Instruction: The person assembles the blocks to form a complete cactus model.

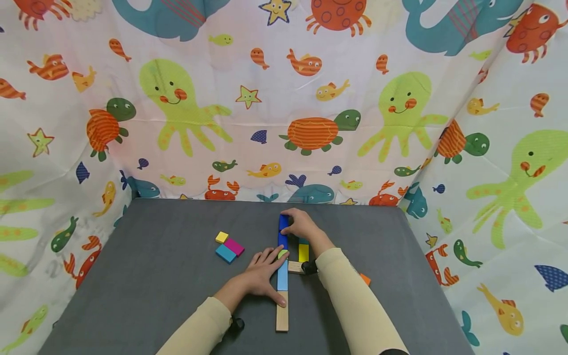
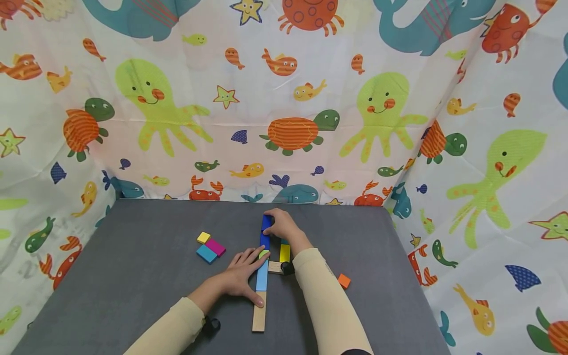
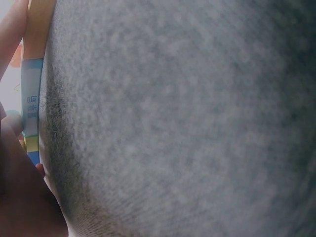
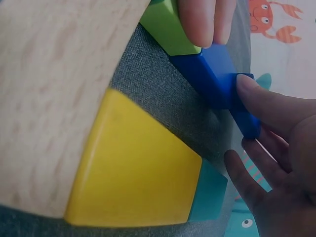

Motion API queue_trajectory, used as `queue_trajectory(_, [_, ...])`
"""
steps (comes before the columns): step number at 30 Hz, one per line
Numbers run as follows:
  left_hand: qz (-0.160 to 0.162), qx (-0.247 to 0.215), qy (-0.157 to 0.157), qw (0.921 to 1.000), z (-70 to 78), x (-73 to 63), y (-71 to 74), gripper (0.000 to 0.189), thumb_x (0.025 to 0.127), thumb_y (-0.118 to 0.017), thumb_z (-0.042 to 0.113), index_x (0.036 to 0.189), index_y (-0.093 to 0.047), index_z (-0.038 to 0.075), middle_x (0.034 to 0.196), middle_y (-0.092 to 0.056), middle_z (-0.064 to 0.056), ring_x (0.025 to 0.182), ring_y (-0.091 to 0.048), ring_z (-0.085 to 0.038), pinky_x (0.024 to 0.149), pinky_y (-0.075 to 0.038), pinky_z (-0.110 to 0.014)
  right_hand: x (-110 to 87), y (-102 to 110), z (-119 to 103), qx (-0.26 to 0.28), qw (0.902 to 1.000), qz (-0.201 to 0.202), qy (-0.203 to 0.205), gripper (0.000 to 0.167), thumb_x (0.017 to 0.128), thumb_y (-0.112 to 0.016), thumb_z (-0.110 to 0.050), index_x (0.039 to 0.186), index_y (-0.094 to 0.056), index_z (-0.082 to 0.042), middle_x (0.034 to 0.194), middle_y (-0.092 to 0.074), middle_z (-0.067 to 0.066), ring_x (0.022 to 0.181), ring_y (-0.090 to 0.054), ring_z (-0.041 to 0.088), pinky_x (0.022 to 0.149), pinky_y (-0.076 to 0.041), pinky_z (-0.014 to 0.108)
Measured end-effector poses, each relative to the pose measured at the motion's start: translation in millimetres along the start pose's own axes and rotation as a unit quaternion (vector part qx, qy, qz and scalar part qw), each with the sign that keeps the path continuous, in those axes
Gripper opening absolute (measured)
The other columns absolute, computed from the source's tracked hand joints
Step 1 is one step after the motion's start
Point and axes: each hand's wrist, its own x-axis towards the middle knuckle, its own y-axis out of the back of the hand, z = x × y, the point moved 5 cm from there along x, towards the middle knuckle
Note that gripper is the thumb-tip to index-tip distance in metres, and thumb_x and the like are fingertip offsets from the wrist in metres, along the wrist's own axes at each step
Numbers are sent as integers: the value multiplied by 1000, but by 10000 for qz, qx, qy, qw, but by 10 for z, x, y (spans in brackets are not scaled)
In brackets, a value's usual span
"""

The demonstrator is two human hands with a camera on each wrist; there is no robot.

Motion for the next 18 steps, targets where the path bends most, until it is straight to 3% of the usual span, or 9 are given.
queue_trajectory(11, [-40,152,2,9999,-11,12,10,133,70,-83,79,172,-14,29,180,0,0,164,-7,-34,129,-7,-62,-6,30,-63,-283,9988,-324,222,62,97,-80,-23,153,-57,-9,160,-52,16,148,-48,39,120,-41,56])
queue_trajectory(18, [-9,83,5,10000,-26,22,-3,134,69,-84,78,172,-15,29,180,-1,-1,163,-8,-36,129,-8,-63,-65,273,-169,-202,9974,150,680,52,105,-69,-26,152,-57,-7,160,-51,16,151,-44,39,123,-35,57])
